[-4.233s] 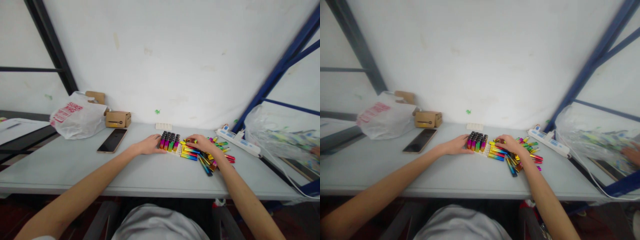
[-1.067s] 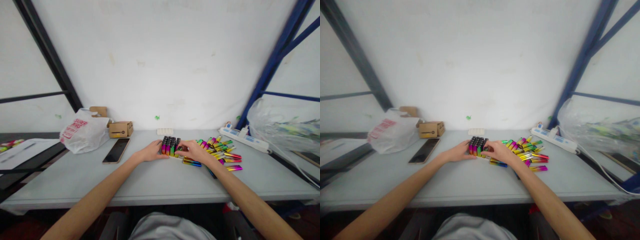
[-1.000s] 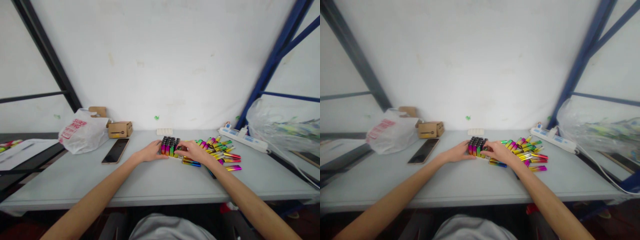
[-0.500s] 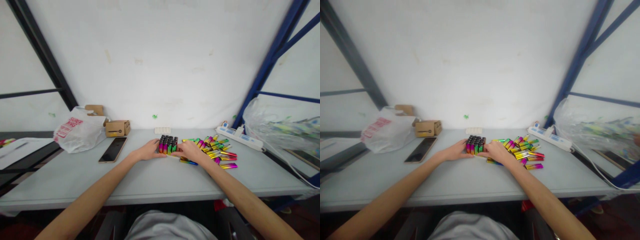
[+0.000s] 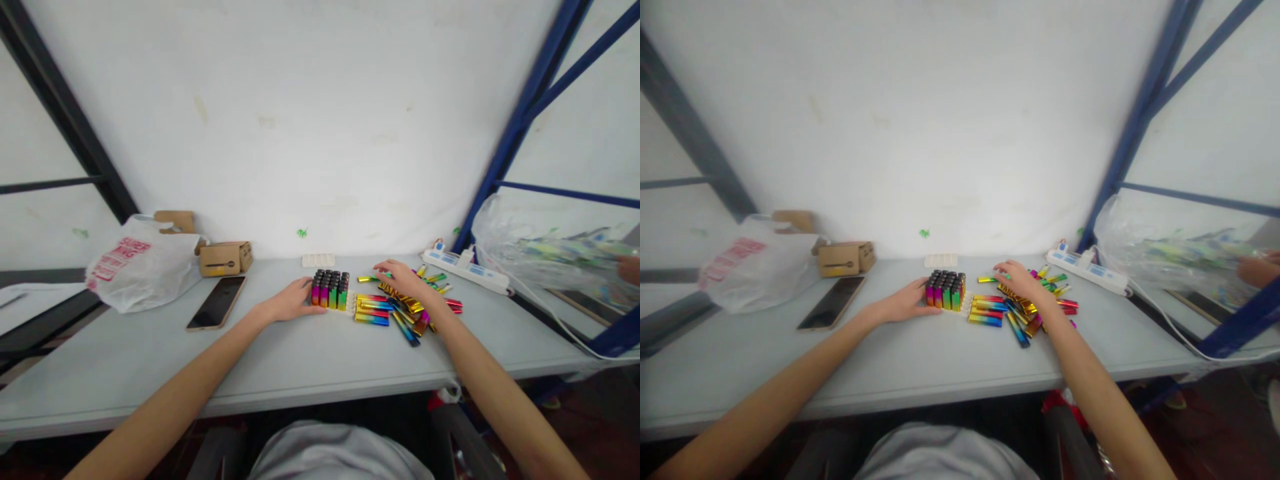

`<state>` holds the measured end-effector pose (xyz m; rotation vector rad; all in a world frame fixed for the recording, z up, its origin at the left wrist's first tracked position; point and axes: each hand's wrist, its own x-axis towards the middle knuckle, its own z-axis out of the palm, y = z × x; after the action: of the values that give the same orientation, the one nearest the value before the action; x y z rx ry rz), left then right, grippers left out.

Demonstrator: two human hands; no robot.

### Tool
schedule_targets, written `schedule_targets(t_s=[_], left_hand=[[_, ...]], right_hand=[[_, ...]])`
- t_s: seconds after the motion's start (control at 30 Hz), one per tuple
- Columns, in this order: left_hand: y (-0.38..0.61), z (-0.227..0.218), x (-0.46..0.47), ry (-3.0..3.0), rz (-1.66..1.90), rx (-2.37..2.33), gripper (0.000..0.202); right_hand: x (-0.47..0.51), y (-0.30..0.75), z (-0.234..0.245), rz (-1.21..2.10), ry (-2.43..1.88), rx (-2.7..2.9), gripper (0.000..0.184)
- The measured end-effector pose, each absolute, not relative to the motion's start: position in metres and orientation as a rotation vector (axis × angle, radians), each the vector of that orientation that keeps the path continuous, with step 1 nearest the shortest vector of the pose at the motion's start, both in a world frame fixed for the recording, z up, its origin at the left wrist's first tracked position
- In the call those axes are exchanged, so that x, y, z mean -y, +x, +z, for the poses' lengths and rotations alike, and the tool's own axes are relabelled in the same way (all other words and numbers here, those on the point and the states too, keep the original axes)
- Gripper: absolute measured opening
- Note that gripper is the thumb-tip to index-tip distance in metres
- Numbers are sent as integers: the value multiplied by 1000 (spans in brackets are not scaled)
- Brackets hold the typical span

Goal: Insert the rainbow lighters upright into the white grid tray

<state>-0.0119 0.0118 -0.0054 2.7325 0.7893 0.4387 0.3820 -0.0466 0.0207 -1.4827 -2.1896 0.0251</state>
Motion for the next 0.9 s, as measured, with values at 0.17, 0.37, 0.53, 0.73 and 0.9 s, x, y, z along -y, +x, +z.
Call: schedule_targets(t_s=[0.17, 0.37, 0.53, 0.73, 0.9], left_hand=[[-11, -1, -7, 2720, 425, -820, 81], [-11, 0, -6, 2713, 418, -822, 82], [-12, -3, -9, 2706, 458, -793, 78], [-11, -1, -10, 2687, 456, -794, 77], [-14, 5, -13, 2650, 470, -800, 78]], right_hand=[[40, 372, 12, 83, -1465, 2272, 30], [39, 352, 14, 102, -1464, 2243, 23], [45, 341, 17, 284, -1260, 1983, 27], [48, 325, 22, 665, -1112, 1540, 56], [55, 312, 26, 892, -1075, 1394, 58]])
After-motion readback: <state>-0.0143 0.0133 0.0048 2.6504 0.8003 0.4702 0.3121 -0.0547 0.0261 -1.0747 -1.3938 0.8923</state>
